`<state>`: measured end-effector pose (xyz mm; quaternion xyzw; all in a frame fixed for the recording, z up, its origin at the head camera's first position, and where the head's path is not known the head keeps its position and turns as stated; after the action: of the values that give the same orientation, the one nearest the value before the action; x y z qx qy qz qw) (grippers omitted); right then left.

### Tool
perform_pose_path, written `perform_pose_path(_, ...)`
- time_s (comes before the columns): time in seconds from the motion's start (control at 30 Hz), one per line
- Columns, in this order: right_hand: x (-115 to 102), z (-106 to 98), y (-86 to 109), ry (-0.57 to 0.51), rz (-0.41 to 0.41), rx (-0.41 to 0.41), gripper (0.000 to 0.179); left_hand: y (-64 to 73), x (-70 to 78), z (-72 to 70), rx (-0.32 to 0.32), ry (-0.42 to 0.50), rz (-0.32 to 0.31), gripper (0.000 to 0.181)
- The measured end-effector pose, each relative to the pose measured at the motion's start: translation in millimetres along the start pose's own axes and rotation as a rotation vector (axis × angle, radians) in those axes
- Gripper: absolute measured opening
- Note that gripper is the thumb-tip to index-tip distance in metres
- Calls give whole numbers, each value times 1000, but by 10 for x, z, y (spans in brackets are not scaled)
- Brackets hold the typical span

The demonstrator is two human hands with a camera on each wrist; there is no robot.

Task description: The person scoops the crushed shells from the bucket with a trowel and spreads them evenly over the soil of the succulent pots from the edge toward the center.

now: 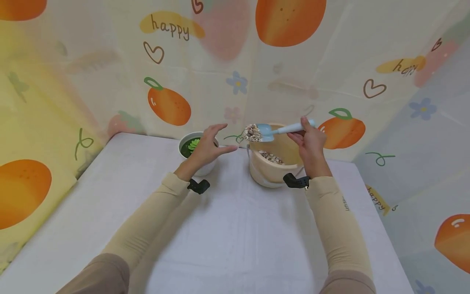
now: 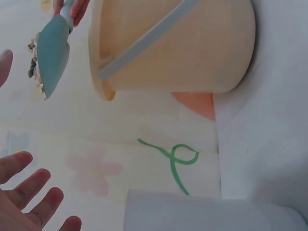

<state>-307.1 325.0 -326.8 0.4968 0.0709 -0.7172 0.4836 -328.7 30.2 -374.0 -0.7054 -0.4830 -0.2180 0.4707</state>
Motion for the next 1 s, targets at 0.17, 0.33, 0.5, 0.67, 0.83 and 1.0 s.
perform_pose_path(0.17,48,70,46,1,-15,4,25,2,-23,-119,8,-17,14,84)
perform_pose_path(0.33,103,143,81,-16,-10,-2,23,11,-82,-252,8,-36,16,87)
perform_pose_path(0.5,186,232,119,-26,17,-24,19,32,-185,-411,31,-54,1,88)
perform_pose_path(0.67,284,291,169,-4,17,-31,18,63,-305,-545,51,-54,9,90)
perform_pose_path(0.83,378,349,216,48,0,-62,17,81,-404,-640,54,-47,0,93)
perform_pose_path(1.0,479,425,219,77,1,-71,20,99,-496,-723,60,-33,-33,95)
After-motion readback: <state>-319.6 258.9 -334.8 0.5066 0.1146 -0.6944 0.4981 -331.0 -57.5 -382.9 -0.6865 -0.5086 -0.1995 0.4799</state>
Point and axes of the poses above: each hand's wrist, its own y-axis away from the middle knuckle, its own z-axis out of the palm, x = y × z, the point moved 4 cm from there along -y, towards the middle knuckle, and after that the axes turned 15 degrees about x, right-handed, at the moved point
